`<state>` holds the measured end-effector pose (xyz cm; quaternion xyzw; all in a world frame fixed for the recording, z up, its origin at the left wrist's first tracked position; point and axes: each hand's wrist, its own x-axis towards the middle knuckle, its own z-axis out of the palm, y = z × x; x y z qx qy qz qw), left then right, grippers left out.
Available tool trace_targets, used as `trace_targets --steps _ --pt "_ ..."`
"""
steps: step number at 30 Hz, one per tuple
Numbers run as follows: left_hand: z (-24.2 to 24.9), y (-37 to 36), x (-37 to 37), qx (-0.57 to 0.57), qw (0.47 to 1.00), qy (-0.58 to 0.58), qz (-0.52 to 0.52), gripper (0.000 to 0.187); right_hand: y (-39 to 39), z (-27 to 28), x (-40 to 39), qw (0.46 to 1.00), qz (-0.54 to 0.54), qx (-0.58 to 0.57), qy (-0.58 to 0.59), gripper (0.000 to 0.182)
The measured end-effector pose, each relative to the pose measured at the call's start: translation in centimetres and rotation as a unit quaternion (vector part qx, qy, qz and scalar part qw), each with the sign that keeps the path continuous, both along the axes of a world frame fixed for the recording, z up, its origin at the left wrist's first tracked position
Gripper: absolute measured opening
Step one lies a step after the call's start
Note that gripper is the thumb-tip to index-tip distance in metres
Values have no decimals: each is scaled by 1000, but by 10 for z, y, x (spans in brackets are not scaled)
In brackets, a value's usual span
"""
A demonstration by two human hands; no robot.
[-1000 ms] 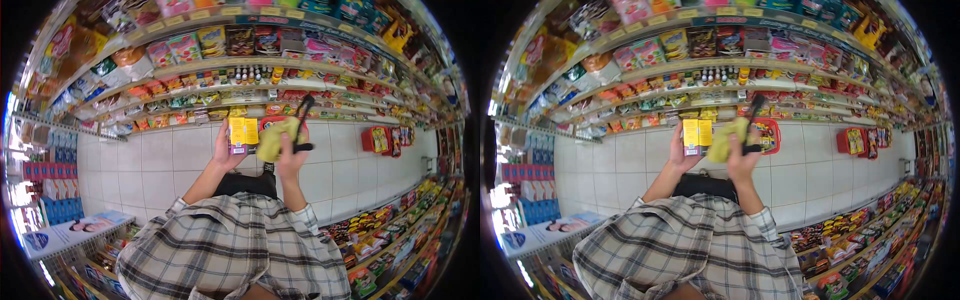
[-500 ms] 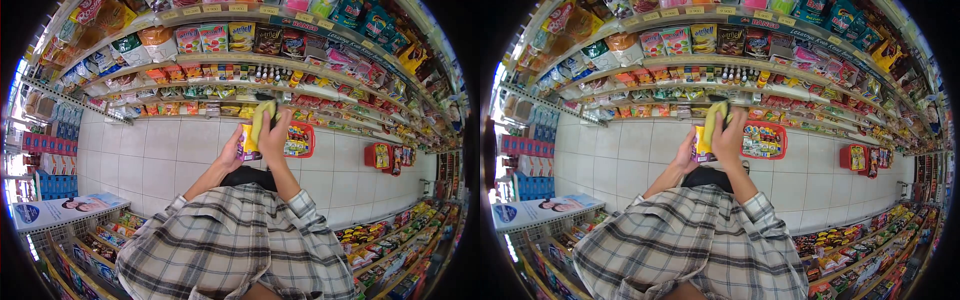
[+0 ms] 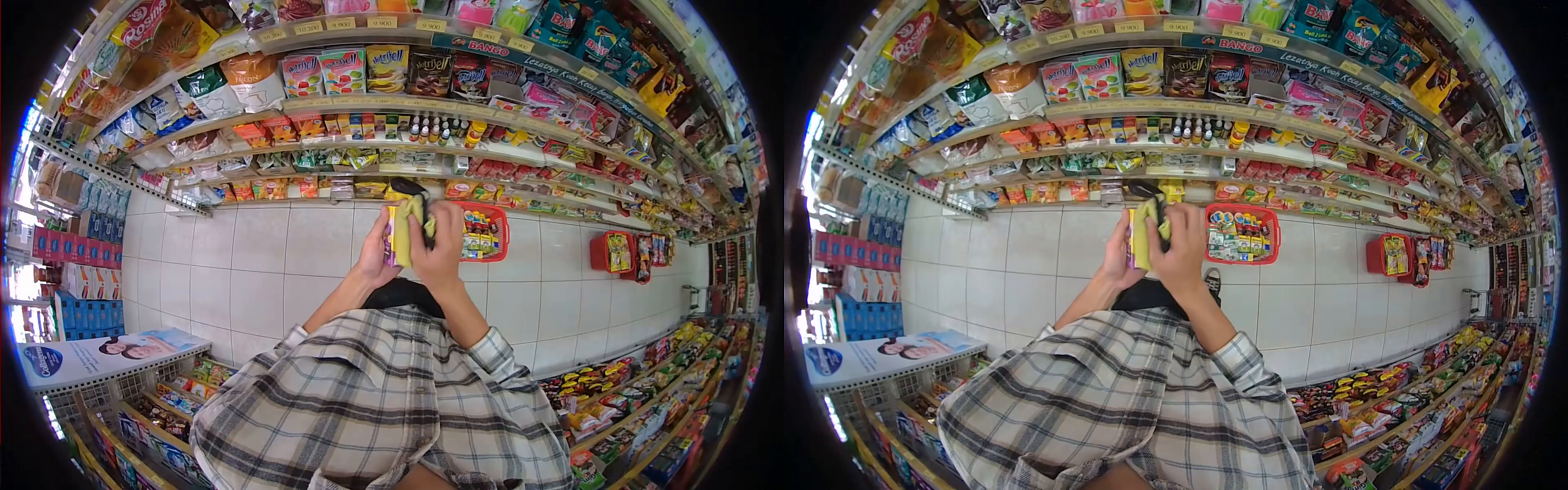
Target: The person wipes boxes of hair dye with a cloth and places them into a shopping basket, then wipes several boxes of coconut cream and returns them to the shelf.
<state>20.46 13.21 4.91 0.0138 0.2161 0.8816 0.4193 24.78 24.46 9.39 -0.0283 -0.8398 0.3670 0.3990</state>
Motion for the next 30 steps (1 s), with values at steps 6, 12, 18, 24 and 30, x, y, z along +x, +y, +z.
trace_targets --steps 6,12,18,24,30 --pt "12 -5 0 18 999 45 21 49 40 -20 -8 993 -64 -101 6 20" --pt "12 1 0 -54 985 148 67 51 -6 21 12 999 24 -6 37 24" --pt "35 -22 -6 -11 978 179 107 59 31 -28 -5 997 -48 56 -10 23" --pt "41 -35 -11 -134 872 465 75 70 26 38 4 917 19 -398 10 27" --pt "55 -38 -15 -191 720 666 49 67 22 109 11 972 235 -15 -6 26"
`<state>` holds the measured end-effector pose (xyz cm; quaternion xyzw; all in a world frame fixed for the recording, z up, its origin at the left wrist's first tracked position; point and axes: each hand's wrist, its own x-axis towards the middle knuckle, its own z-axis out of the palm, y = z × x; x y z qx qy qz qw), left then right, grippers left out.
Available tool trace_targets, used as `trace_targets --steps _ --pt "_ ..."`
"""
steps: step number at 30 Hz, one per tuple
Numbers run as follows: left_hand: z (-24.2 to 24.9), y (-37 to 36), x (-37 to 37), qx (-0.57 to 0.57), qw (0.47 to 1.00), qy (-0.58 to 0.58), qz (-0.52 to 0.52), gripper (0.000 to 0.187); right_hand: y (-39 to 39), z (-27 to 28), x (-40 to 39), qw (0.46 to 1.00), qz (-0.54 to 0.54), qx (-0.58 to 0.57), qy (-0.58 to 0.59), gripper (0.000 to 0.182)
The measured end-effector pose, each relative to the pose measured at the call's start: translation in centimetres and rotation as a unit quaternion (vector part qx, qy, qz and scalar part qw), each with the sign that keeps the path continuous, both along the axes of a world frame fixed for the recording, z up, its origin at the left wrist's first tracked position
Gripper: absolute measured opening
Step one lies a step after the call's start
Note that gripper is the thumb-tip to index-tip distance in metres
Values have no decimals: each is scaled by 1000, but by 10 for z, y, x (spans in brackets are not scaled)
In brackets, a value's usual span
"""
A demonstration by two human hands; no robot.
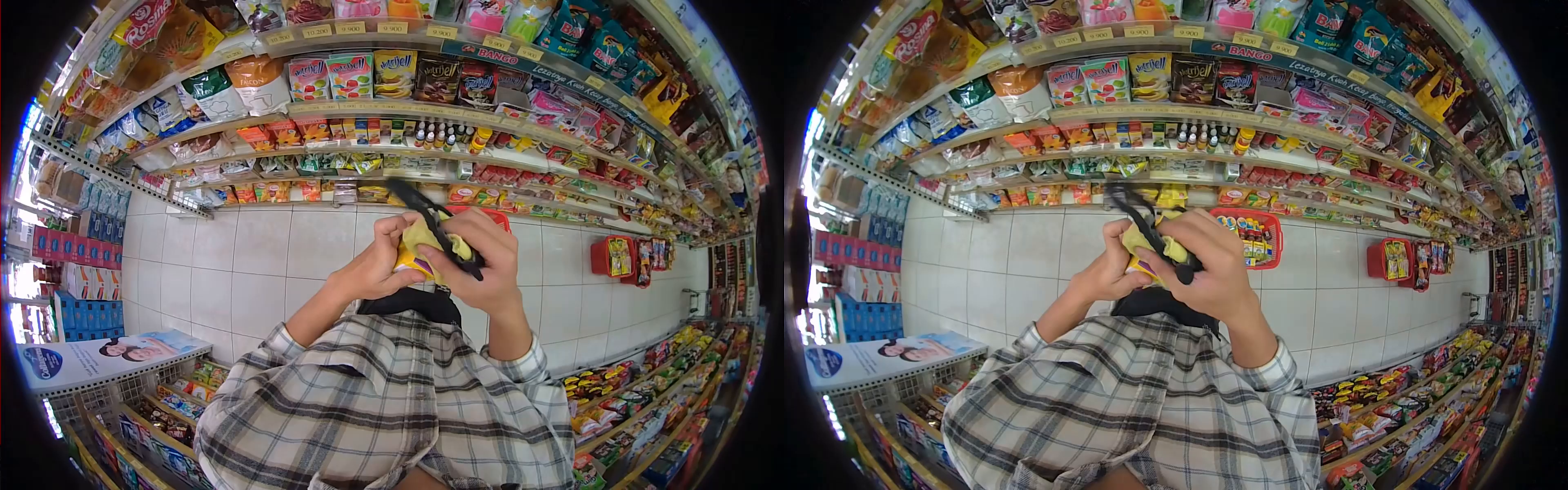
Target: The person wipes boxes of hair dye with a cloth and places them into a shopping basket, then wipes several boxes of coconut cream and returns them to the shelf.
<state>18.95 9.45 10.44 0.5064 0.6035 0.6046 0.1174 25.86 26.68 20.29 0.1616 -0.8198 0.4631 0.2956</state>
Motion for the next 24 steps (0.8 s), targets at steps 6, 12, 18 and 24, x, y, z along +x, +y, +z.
trace_targets --steps 6,12,18,24 --pt "-4 -9 -1 -14 999 -11 -29 57 3 -7 -12 998 21 56 0 26" --pt "-2 -4 2 37 998 -40 -19 54 22 -34 -30 992 -122 9 7 22" --pt "-2 -10 2 -33 999 -25 9 52 -2 5 -1 995 39 86 28 25" --pt "-9 -2 16 51 943 -325 49 59 28 -55 -26 990 -139 33 -10 22"
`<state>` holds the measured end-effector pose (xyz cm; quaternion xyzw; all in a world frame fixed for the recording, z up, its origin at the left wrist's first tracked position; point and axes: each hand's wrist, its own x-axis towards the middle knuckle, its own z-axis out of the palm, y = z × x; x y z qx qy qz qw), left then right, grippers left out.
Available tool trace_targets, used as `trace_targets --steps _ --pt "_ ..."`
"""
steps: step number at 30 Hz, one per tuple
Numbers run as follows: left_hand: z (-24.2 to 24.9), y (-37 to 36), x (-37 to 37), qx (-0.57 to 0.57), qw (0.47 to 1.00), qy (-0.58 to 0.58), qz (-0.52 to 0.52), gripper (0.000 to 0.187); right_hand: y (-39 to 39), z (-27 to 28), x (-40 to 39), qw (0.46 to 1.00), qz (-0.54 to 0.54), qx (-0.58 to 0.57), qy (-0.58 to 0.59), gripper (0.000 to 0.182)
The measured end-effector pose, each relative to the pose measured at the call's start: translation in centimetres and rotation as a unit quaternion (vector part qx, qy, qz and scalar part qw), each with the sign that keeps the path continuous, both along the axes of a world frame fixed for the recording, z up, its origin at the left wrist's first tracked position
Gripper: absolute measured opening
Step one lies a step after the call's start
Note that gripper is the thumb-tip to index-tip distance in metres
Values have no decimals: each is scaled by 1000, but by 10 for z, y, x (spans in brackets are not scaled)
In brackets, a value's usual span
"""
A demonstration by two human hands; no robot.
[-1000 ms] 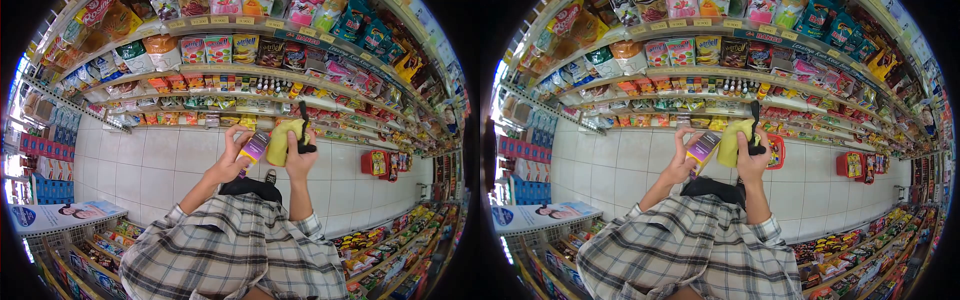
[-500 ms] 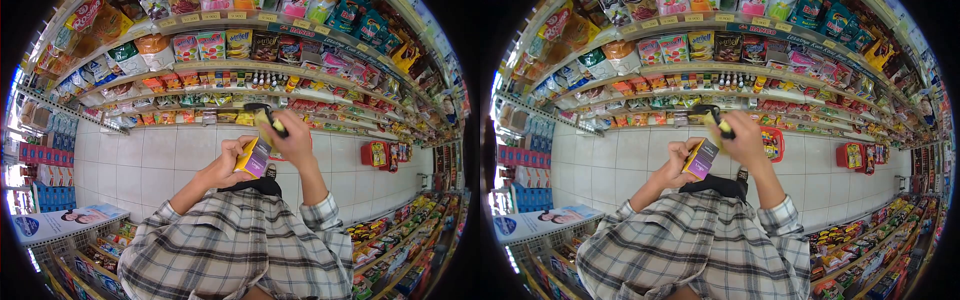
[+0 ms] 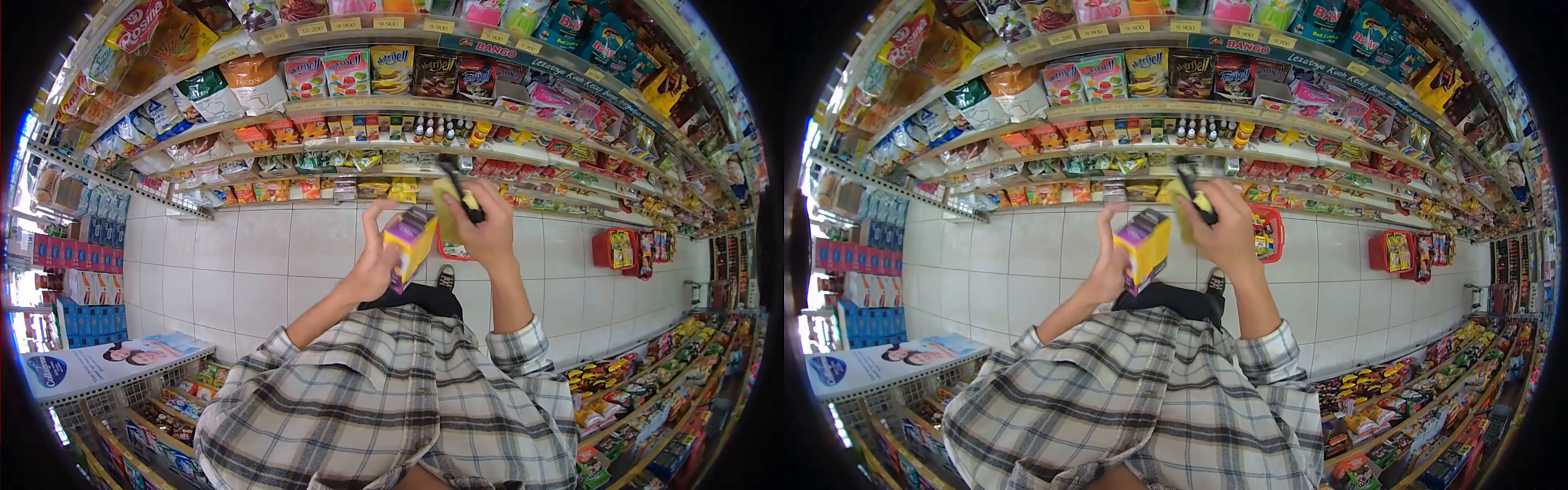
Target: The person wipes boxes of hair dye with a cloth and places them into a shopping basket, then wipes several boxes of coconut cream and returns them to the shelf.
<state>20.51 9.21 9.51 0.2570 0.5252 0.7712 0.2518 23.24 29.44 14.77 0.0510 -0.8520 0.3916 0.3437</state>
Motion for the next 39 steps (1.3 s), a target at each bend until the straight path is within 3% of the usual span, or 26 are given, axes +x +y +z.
trace_targets --steps 3,4,7,8,9,15,17,19,20,22,26,29,32,34,35,37,39 --pt "35 28 0 143 951 -245 118 55 -16 -7 8 990 -43 8 131 21" --pt "33 33 -3 129 934 -301 140 61 -26 -1 20 986 -29 36 161 21" --pt "25 39 -16 129 877 -452 99 63 -48 7 39 971 68 141 183 24" --pt "-18 40 -26 194 863 -465 31 66 -54 2 37 963 65 175 193 26" --pt "5 38 -24 214 851 -479 -31 66 -58 -2 35 963 61 201 170 25" --pt "-18 31 -22 256 837 -484 -12 64 -46 -41 23 965 26 232 121 29" --pt "-23 32 -27 227 837 -495 59 63 -36 -55 24 968 23 223 110 30" --pt "-5 28 -32 192 830 -506 136 61 -24 -70 26 979 1 193 66 31" --pt "4 23 -33 143 850 -487 137 63 -18 -80 26 982 -14 184 43 32" --pt "4 18 -34 155 869 -452 127 64 -14 -80 29 990 -36 136 13 29" --pt "8 14 -30 148 890 -415 117 64 -26 -71 36 989 -104 -104 32 15" --pt "5 18 -28 146 902 -397 87 64 -36 -46 36 961 -89 -258 33 14" --pt "1 23 -22 137 911 -385 58 66 -38 -25 34 962 -77 -255 53 15" --pt "2 24 -22 239 894 -377 -31 67 -34 -18 29 964 -73 -249 57 15" --pt "2 24 -21 288 880 -371 -74 67 -34 -13 26 949 -79 -300 55 16" --pt "10 25 -18 314 863 -384 -101 67 -34 -2 17 911 -91 -399 48 16" --pt "16 30 -13 309 856 -405 -91 65 -25 -13 5 903 -77 -423 1 19"
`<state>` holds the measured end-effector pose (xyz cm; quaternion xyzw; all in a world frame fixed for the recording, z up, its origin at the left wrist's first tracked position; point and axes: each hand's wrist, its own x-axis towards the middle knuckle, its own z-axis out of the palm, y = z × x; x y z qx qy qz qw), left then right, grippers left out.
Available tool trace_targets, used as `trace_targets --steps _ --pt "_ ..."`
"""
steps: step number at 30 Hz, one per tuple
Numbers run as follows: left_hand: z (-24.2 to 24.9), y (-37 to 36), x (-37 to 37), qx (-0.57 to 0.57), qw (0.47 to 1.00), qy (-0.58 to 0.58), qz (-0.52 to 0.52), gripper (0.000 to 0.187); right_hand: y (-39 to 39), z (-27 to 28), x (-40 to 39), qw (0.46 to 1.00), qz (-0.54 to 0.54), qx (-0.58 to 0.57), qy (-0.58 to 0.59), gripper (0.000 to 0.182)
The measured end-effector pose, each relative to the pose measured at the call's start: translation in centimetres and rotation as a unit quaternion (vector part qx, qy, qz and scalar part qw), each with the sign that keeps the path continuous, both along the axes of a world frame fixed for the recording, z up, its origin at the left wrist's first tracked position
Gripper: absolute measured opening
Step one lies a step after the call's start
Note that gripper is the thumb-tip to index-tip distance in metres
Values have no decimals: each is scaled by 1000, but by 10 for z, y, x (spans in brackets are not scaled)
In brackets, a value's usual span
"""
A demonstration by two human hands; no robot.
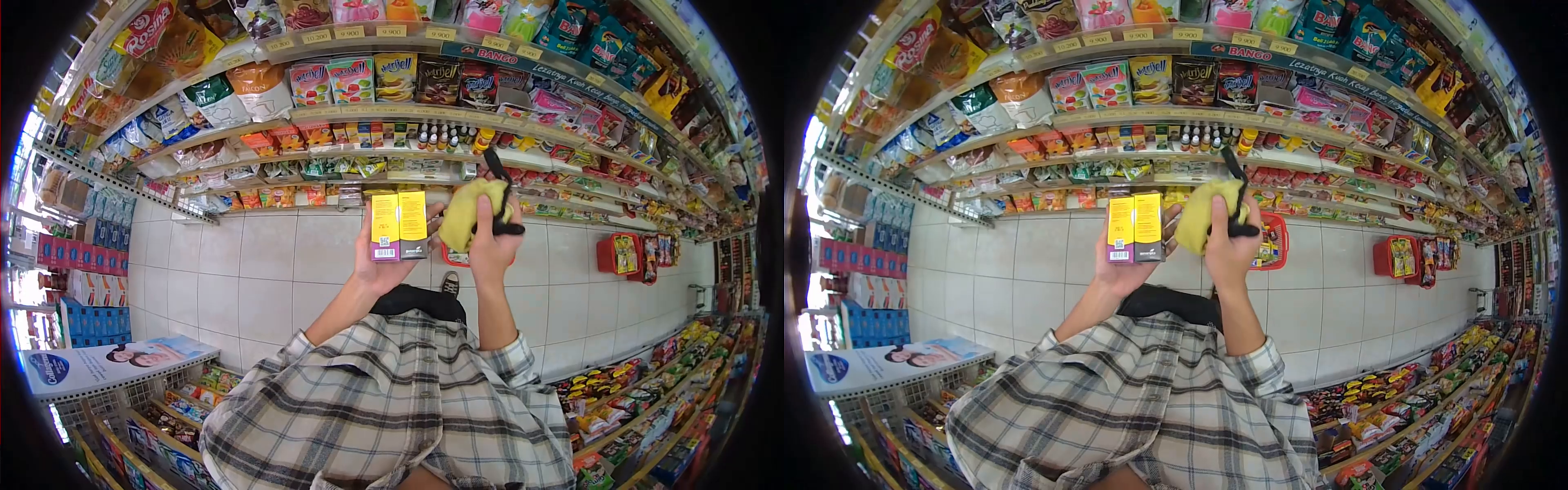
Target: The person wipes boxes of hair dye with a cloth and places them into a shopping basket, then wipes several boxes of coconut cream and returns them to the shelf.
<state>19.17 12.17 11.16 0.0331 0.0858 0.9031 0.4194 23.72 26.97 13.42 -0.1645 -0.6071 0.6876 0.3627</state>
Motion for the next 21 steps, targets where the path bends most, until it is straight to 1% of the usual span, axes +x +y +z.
trace_targets --steps 2,4,6,8,9,12,13,16,19,20,21 --pt "4 5 4 -52 998 -32 15 61 6 -16 -11 999 29 5 -39 19" --pt "-20 7 4 -70 996 -44 35 57 -5 -25 -15 990 84 71 -87 22" --pt "-40 7 7 -83 993 -50 64 57 -18 -31 -14 988 100 77 -88 27" --pt "-52 6 8 -91 990 -49 100 59 -17 -47 -13 978 141 123 -96 42" --pt "-44 7 9 -118 983 -83 112 60 -18 -48 -10 971 161 144 -102 51" --pt "-49 -5 7 -146 984 -57 86 61 -19 -42 6 946 263 176 -72 77" --pt "-52 -7 4 -170 981 -40 81 63 -13 -44 7 921 278 264 -69 95" --pt "-50 -11 3 -190 978 -61 59 64 -2 -41 10 902 331 261 -91 86" --pt "-59 -12 -2 -59 995 -79 32 65 0 -33 14 903 291 299 -107 76" --pt "-59 -12 -3 -94 992 -72 42 64 0 -36 14 906 283 289 -122 70" --pt "-42 -10 -3 -128 988 -65 52 63 -1 -40 14 910 275 280 -138 64"
